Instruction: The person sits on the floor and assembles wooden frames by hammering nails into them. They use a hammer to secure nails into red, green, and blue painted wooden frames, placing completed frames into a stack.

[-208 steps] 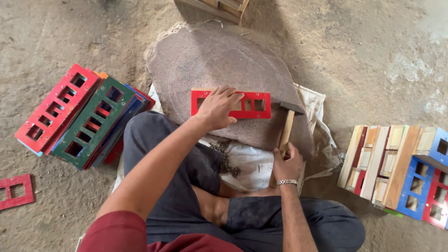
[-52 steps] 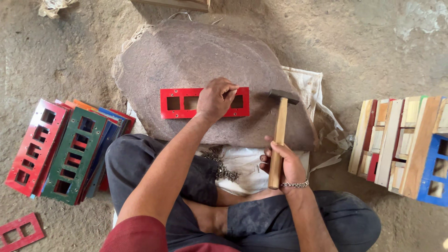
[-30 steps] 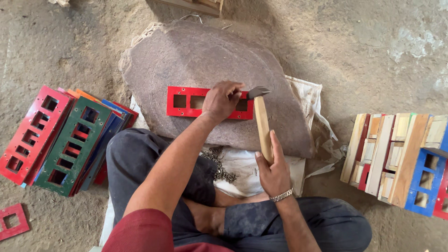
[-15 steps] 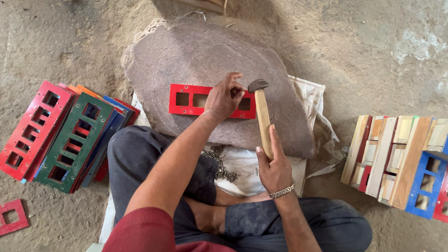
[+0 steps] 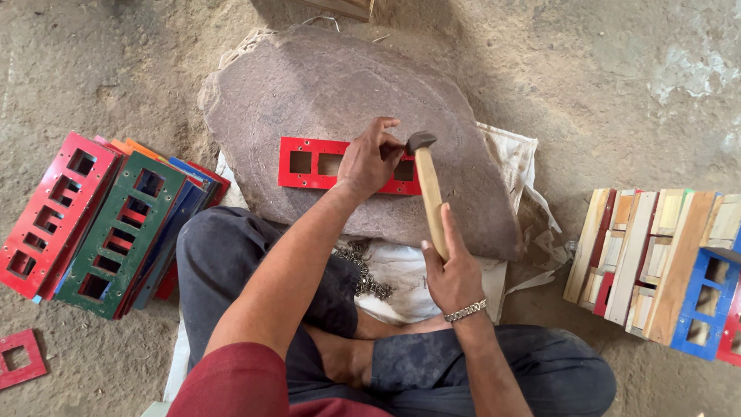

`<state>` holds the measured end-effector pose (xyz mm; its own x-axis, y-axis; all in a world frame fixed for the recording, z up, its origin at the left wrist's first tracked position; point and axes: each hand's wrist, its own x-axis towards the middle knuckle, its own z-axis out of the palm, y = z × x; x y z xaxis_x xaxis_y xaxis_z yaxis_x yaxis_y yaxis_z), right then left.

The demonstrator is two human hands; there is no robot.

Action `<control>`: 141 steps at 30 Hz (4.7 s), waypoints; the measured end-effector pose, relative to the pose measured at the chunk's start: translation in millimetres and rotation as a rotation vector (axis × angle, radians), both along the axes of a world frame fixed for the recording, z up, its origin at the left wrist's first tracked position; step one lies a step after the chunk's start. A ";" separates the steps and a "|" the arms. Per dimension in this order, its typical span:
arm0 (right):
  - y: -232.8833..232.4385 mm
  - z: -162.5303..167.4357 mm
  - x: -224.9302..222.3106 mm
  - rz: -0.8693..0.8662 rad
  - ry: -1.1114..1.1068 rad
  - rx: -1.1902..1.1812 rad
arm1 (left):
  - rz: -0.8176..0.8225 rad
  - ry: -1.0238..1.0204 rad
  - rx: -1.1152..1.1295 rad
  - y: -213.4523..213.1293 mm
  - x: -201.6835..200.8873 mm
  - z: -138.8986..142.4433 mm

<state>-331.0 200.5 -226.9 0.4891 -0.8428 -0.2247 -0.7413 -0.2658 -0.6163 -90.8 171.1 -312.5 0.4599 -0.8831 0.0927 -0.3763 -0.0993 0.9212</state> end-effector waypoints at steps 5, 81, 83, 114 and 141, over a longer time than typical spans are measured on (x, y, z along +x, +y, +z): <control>3.6 4.4 -0.1 0.072 -0.124 -0.141 | -0.003 0.046 0.048 0.4 -0.4 1.9; -2.9 -63.3 -63.7 -0.806 -0.852 1.067 | -0.127 -1.017 0.126 90.5 72.7 47.4; -2.5 -65.2 -65.0 -0.803 -0.865 1.074 | -0.194 -1.029 0.156 94.3 50.4 44.0; 0.0 -53.7 -62.8 -0.799 -0.832 1.053 | -0.554 -0.718 0.362 168.0 -90.6 -11.7; 0.6 -51.2 -60.5 -0.806 -0.820 1.038 | 0.004 0.759 -0.049 148.4 -56.9 13.1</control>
<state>-391.5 201.1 -278.1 0.2754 -0.5836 -0.7639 0.1484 0.8110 -0.5660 -147.8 319.5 -299.4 0.4164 -0.8842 -0.2116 0.3628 -0.0518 0.9304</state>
